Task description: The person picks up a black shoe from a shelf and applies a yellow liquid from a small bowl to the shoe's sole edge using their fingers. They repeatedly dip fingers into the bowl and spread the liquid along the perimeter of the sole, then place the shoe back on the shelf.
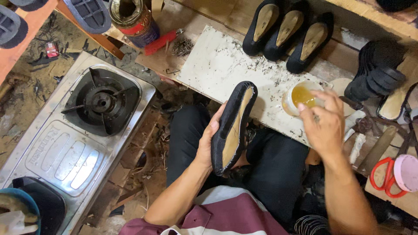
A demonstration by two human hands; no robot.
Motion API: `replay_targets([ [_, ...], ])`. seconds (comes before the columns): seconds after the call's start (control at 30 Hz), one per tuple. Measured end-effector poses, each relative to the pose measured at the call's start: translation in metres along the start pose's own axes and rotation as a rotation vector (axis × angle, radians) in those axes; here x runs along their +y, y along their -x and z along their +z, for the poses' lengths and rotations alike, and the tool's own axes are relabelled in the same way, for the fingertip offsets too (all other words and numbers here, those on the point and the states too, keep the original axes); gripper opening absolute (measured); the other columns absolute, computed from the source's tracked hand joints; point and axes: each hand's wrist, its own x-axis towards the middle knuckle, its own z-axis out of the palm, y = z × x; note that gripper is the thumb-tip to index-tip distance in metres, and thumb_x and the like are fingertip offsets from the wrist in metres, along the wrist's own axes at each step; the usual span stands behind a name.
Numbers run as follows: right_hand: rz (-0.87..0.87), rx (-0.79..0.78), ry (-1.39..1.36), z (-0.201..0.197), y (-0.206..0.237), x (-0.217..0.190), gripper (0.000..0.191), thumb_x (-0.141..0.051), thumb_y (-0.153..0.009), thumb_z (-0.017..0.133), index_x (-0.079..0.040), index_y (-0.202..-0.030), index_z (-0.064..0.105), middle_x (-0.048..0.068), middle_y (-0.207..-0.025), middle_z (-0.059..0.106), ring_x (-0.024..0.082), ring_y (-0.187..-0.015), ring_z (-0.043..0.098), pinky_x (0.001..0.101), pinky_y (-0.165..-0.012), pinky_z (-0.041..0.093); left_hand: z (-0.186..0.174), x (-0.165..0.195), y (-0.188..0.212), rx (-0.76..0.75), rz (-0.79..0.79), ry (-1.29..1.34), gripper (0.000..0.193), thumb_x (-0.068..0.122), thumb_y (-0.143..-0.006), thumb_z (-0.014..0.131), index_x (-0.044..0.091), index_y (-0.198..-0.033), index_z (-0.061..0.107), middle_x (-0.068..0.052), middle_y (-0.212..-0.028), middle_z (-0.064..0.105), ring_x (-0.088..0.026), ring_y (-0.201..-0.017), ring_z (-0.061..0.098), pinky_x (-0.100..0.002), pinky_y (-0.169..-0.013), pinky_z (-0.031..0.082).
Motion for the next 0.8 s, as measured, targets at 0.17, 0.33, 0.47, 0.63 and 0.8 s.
replay_targets([
  [0.17, -0.312, 0.037, -0.430, 0.018, 0.034, -0.076, 0.037, -0.041, -0.105, 0.056, -0.011, -0.110, 0.076, 0.019, -0.162, 0.042, 0.040, -0.158, 0.032, 0.0528, -0.132, 0.023, 0.005, -0.010, -0.003, 0.013, -0.002, -0.009, 0.090, 0.046, -0.095, 0.056, 0.001, -0.165, 0.022, -0.018, -0.162, 0.039, -0.026, -0.144, 0.045, -0.040, -0.121, 0.034],
  [0.33, -0.597, 0.021, -0.321, 0.045, 0.052, -0.118, 0.057, -0.056, -0.108, 0.045, -0.013, -0.136, 0.069, 0.021, -0.170, 0.014, 0.048, -0.159, 0.011, 0.0602, -0.132, 0.014, 0.004, -0.015, -0.005, -0.008, 0.034, -0.030, 0.082, 0.040, -0.099, 0.053, -0.002, -0.164, 0.022, -0.018, -0.165, 0.035, -0.028, -0.152, 0.037, -0.041, -0.128, 0.025],
  [0.47, -0.485, 0.001, -0.294, 0.050, 0.051, -0.123, 0.060, -0.054, -0.107, 0.041, -0.011, -0.138, 0.068, 0.024, -0.171, 0.014, 0.053, -0.159, 0.010, 0.0627, -0.131, 0.013, -0.001, -0.011, -0.004, -0.028, 0.084, -0.089, 0.080, 0.038, -0.100, 0.051, -0.003, -0.163, 0.025, -0.017, -0.168, 0.033, -0.028, -0.155, 0.035, -0.041, -0.129, 0.025],
  [0.63, -0.654, 0.067, -0.224, 0.038, 0.048, -0.123, 0.037, -0.042, -0.106, 0.053, -0.019, -0.122, 0.077, 0.016, -0.165, 0.028, 0.046, -0.158, 0.019, 0.0608, -0.133, 0.016, -0.007, -0.008, -0.004, -0.009, 0.048, -0.016, 0.077, 0.036, -0.100, 0.050, 0.000, -0.163, 0.024, -0.021, -0.165, 0.033, -0.031, -0.150, 0.037, -0.044, -0.126, 0.028],
  [0.8, -0.539, 0.094, -0.238, 0.041, 0.033, -0.118, 0.041, -0.041, -0.104, 0.053, -0.016, -0.127, 0.076, 0.022, -0.165, 0.025, 0.050, -0.157, 0.017, 0.0616, -0.131, 0.015, -0.007, -0.011, -0.005, 0.001, 0.042, -0.057, 0.074, 0.034, -0.101, 0.048, -0.002, -0.162, 0.026, -0.019, -0.166, 0.033, -0.028, -0.152, 0.036, -0.042, -0.127, 0.027],
])
